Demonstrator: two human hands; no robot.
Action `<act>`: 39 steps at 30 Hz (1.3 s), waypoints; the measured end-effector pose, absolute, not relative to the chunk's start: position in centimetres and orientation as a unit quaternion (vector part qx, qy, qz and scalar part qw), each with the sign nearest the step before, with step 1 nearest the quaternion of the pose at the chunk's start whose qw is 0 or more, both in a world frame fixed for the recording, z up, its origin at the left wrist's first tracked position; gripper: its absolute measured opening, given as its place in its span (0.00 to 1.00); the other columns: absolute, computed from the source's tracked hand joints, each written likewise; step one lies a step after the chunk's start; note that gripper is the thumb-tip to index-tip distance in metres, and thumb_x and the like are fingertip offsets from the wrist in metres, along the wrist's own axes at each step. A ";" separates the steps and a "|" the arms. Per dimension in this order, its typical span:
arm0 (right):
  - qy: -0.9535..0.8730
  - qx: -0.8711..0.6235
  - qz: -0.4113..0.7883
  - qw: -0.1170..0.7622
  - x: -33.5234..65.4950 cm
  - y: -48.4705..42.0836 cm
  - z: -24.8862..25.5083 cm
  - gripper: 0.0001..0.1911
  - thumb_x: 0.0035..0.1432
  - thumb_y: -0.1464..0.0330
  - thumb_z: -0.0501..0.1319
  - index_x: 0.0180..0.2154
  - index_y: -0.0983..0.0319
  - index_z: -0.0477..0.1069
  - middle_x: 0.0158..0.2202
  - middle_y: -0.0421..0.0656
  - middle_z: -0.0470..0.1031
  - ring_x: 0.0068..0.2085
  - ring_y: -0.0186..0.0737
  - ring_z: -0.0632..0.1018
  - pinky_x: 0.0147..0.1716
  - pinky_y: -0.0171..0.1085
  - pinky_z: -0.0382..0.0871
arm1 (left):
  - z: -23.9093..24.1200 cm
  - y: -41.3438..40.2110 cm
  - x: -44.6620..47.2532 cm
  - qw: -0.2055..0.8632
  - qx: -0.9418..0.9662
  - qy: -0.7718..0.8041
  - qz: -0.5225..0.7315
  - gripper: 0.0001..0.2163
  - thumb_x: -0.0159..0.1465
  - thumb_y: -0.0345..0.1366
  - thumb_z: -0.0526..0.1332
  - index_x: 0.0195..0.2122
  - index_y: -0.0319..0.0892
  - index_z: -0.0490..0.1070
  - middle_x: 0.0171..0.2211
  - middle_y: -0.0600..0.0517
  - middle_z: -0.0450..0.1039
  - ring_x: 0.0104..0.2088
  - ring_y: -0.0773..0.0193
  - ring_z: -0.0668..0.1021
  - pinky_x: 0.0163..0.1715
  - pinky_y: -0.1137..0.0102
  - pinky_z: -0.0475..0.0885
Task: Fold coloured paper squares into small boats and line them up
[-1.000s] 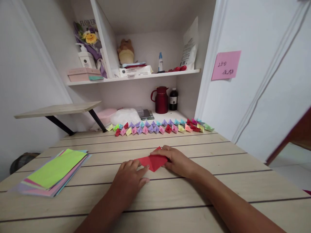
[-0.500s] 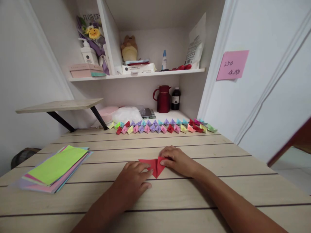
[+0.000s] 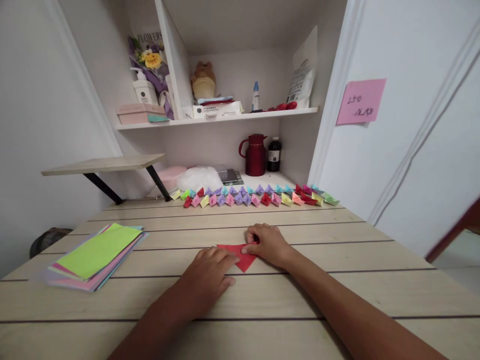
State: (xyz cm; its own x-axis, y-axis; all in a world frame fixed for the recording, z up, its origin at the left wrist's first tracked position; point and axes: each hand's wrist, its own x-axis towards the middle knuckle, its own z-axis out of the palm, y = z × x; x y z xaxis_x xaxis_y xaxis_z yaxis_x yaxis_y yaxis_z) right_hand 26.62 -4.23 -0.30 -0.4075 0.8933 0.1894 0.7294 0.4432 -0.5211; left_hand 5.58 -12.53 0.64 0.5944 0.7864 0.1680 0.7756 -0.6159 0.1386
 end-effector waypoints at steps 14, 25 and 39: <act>-0.769 -0.568 0.120 0.267 27.8 -3.7 -1.0 0.16 0.50 0.62 0.65 0.43 0.54 0.72 0.41 0.41 0.72 0.38 0.41 0.75 0.39 0.39 0.63 | 0.7 -12.9 6.0 0.008 0.882 0.456 0.120 0.17 0.67 0.40 0.52 0.56 0.62 0.65 0.53 0.51 0.67 0.54 0.55 0.66 0.52 0.57 0.62; -0.781 -0.547 0.086 0.289 27.2 -5.8 0.6 0.18 0.65 0.61 0.48 0.48 0.55 0.72 0.49 0.44 0.73 0.50 0.44 0.71 0.49 0.42 0.60 | -0.2 -12.1 5.2 0.060 0.875 0.446 0.176 0.15 0.66 0.38 0.54 0.51 0.64 0.69 0.58 0.55 0.65 0.59 0.57 0.63 0.58 0.49 0.54; -0.790 -0.559 0.117 0.223 25.0 -6.7 0.2 0.14 0.54 0.61 0.61 0.44 0.53 0.73 0.46 0.45 0.73 0.50 0.49 0.69 0.48 0.47 0.54 | 0.8 -11.6 5.8 0.068 0.874 0.448 0.174 0.17 0.63 0.33 0.56 0.48 0.61 0.73 0.55 0.55 0.69 0.57 0.57 0.66 0.57 0.53 0.57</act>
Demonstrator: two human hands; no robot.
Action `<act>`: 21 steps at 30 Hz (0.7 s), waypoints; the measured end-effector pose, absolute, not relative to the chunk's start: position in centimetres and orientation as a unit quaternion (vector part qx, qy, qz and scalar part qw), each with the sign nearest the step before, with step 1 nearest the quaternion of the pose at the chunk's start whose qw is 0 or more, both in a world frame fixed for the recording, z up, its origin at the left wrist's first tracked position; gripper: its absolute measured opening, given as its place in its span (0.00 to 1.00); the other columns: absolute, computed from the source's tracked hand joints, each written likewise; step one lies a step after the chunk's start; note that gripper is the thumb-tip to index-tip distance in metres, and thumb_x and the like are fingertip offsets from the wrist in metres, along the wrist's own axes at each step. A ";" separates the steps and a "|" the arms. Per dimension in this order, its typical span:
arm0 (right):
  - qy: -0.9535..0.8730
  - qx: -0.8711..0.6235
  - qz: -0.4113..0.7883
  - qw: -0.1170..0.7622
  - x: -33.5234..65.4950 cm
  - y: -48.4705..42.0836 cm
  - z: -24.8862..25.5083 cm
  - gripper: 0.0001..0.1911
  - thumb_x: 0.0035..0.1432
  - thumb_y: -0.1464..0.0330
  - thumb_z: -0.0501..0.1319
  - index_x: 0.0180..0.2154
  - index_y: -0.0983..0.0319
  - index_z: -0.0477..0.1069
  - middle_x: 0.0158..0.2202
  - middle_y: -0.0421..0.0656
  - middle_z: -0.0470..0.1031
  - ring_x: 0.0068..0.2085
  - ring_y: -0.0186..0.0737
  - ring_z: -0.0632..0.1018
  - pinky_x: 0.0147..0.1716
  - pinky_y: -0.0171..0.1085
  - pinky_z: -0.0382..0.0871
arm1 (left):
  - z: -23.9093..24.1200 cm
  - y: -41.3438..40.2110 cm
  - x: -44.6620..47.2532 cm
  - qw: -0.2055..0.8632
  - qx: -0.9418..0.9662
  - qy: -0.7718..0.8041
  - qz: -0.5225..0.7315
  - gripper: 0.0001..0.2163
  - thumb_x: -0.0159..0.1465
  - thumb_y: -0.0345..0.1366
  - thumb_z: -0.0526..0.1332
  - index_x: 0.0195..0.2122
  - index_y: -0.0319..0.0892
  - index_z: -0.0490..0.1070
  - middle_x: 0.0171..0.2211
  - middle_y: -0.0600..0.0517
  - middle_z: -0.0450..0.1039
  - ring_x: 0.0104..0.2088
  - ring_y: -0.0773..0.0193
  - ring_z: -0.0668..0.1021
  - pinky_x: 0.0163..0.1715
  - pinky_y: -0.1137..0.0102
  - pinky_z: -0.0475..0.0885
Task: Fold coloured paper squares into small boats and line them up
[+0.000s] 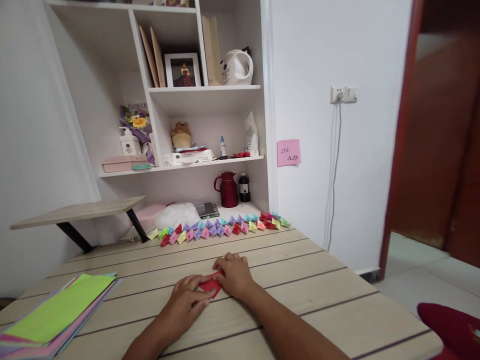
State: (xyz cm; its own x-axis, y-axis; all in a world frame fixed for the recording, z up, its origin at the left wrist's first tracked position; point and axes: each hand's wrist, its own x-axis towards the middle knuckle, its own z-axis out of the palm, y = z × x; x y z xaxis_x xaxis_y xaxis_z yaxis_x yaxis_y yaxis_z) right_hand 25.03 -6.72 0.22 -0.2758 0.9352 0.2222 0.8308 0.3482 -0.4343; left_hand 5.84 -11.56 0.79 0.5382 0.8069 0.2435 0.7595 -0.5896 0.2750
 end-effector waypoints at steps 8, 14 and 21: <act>-0.790 -0.547 0.199 0.193 25.9 -5.7 1.8 0.09 0.56 0.64 0.58 0.35 0.55 0.76 0.37 0.38 0.78 0.41 0.42 0.75 0.43 0.41 0.59 | 0.9 -12.5 5.4 0.083 0.870 0.444 0.198 0.16 0.62 0.34 0.58 0.48 0.62 0.73 0.55 0.56 0.69 0.56 0.58 0.67 0.56 0.55 0.58; -0.773 -0.562 0.225 0.189 25.2 -6.3 2.2 0.24 0.63 0.53 0.46 0.35 0.56 0.77 0.42 0.45 0.79 0.46 0.52 0.74 0.47 0.50 0.58 | 0.1 -13.0 3.7 0.091 0.851 0.474 0.207 0.14 0.62 0.34 0.58 0.45 0.62 0.75 0.57 0.57 0.67 0.57 0.57 0.66 0.56 0.55 0.56; -0.786 -0.547 0.223 0.183 24.4 -6.9 1.5 0.25 0.64 0.51 0.43 0.41 0.52 0.76 0.48 0.44 0.76 0.51 0.54 0.71 0.51 0.53 0.53 | -0.1 -12.9 3.3 0.119 0.851 0.463 0.216 0.14 0.62 0.37 0.59 0.46 0.63 0.74 0.57 0.55 0.67 0.58 0.53 0.64 0.57 0.53 0.53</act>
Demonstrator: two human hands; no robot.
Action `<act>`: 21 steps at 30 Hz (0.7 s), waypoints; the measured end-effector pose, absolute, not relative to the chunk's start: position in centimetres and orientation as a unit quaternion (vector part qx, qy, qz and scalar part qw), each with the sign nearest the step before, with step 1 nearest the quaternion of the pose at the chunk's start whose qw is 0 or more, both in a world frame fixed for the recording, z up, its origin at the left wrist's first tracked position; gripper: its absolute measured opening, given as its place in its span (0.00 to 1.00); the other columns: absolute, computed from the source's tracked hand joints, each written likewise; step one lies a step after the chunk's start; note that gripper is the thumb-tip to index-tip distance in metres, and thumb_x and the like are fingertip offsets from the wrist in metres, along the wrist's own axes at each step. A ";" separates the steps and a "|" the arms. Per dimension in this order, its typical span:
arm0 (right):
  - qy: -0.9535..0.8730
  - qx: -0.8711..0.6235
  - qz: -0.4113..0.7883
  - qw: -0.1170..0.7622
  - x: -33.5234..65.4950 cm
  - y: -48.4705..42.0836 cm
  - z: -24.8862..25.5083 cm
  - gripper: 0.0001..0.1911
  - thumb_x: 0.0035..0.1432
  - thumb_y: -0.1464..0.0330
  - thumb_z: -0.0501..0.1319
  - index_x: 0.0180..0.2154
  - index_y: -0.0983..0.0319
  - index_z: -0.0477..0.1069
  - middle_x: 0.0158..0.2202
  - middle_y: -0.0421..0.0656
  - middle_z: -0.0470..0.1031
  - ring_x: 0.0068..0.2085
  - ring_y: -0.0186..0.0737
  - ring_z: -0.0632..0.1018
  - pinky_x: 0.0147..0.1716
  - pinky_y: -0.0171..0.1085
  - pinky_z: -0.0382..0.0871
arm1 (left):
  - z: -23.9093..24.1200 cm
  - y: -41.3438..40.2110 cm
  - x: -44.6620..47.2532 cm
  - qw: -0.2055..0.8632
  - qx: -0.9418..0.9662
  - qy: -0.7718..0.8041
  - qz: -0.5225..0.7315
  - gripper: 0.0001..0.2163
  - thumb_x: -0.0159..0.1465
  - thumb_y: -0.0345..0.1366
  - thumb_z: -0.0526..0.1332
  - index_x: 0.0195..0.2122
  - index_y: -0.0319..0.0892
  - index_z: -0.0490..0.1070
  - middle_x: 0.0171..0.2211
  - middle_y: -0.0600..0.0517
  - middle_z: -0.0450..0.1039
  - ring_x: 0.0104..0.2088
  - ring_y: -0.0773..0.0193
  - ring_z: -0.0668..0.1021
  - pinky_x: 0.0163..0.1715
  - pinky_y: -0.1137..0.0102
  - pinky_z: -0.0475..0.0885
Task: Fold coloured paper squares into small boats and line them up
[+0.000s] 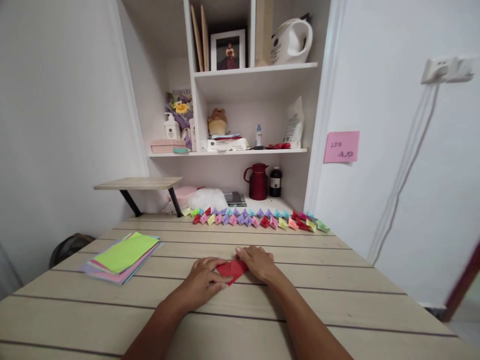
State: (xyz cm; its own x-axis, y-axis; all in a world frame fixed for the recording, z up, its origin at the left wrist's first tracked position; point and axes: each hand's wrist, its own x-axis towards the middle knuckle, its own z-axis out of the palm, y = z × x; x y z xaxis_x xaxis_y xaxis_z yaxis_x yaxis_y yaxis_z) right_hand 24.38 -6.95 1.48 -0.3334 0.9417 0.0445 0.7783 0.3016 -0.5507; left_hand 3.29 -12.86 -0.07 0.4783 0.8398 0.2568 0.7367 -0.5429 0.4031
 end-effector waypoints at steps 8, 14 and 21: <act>-0.775 -0.533 0.258 0.220 22.5 -6.8 0.3 0.13 0.39 0.66 0.68 0.32 0.57 0.74 0.33 0.40 0.77 0.39 0.47 0.73 0.44 0.45 0.58 | -0.4 -13.1 3.5 0.076 0.855 0.446 0.253 0.14 0.61 0.32 0.60 0.42 0.61 0.77 0.58 0.53 0.64 0.59 0.53 0.63 0.58 0.51 0.51; -0.714 -0.494 0.368 0.333 22.6 -6.6 -0.4 0.13 0.41 0.61 0.67 0.23 0.60 0.65 0.20 0.35 0.67 0.25 0.35 0.68 0.27 0.34 0.58 | -0.9 -12.4 4.1 0.049 0.796 0.476 0.372 0.19 0.58 0.25 0.58 0.46 0.54 0.75 0.58 0.49 0.63 0.56 0.54 0.66 0.56 0.55 0.56; -0.630 -0.415 0.452 0.477 21.8 -7.2 1.3 0.22 0.44 0.50 0.64 0.22 0.60 0.59 0.19 0.36 0.64 0.22 0.32 0.62 0.22 0.33 0.55 | -0.9 -10.8 6.1 0.306 0.560 0.472 0.608 0.22 0.49 0.32 0.68 0.47 0.43 0.72 0.46 0.45 0.71 0.38 0.59 0.75 0.39 0.66 0.69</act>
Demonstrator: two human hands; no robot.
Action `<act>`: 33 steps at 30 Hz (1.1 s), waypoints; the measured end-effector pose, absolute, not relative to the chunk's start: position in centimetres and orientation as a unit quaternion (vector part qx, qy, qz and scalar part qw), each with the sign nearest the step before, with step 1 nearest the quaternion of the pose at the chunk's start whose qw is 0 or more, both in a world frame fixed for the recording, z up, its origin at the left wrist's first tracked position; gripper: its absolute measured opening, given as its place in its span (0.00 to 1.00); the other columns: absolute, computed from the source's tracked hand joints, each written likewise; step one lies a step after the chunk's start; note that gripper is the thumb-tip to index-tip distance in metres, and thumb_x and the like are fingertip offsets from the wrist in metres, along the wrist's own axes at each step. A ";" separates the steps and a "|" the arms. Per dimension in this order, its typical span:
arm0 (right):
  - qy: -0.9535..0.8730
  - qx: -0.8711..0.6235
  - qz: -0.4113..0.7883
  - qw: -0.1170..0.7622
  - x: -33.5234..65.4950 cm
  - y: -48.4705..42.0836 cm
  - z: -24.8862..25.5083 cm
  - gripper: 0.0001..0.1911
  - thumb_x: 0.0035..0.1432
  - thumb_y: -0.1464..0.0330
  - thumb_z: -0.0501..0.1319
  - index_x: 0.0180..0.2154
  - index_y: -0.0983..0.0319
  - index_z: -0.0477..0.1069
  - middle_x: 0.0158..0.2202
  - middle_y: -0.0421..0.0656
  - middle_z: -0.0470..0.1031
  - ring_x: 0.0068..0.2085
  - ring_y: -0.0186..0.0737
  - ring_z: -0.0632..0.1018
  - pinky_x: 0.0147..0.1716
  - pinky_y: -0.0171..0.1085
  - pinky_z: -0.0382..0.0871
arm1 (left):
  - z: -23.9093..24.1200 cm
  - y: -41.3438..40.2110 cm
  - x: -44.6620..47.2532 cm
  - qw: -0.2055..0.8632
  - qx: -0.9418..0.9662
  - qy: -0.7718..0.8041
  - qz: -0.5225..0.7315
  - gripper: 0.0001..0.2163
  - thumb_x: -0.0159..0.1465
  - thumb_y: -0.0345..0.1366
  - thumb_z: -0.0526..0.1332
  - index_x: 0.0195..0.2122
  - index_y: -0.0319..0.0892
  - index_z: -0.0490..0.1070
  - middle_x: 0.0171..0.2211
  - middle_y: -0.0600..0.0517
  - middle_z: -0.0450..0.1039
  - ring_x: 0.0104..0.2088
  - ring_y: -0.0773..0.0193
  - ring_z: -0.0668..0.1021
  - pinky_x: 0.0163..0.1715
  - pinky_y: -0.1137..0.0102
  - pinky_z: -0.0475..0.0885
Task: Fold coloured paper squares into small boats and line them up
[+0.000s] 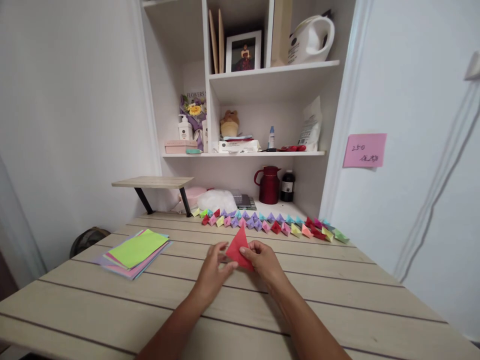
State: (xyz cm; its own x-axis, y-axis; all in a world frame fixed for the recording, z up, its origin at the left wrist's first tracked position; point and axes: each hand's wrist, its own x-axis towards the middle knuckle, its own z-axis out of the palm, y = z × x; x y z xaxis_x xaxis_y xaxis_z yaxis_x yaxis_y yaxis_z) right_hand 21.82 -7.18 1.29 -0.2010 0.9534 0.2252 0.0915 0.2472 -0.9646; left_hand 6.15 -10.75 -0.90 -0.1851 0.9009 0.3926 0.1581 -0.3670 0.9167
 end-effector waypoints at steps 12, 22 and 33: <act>-0.594 -0.376 0.491 0.514 21.6 -8.0 2.0 0.21 0.40 0.54 0.69 0.21 0.62 0.65 0.20 0.37 0.66 0.24 0.34 0.65 0.26 0.36 0.59 | 0.4 -11.6 8.8 0.425 0.401 0.428 0.690 0.13 0.51 0.43 0.67 0.32 0.39 0.73 0.25 0.53 0.72 0.23 0.69 0.71 0.25 0.74 0.64; -0.643 -0.372 0.476 0.471 21.9 -8.1 2.0 0.19 0.43 0.54 0.67 0.22 0.61 0.65 0.22 0.37 0.68 0.26 0.36 0.68 0.29 0.36 0.60 | 0.7 -11.5 8.4 0.440 0.357 0.409 0.715 0.13 0.49 0.41 0.69 0.31 0.38 0.76 0.23 0.55 0.70 0.22 0.71 0.68 0.24 0.75 0.62; -0.560 -0.343 0.484 0.578 22.9 -8.6 3.2 0.17 0.56 0.51 0.59 0.36 0.58 0.70 0.27 0.36 0.63 0.29 0.35 0.66 0.33 0.35 0.63 | -0.1 -10.8 6.2 0.607 0.233 0.307 0.695 0.13 0.49 0.38 0.73 0.25 0.38 0.69 0.17 0.61 0.59 0.17 0.77 0.61 0.21 0.80 0.64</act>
State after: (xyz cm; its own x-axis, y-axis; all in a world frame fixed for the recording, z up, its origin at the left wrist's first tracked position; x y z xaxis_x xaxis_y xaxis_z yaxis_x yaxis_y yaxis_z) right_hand 22.93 -8.63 3.15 -0.0949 0.9443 0.3151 -0.1757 0.2957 -0.9390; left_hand 6.24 -10.76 -0.11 -0.1531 0.9870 -0.0485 -0.7004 -0.0738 0.7099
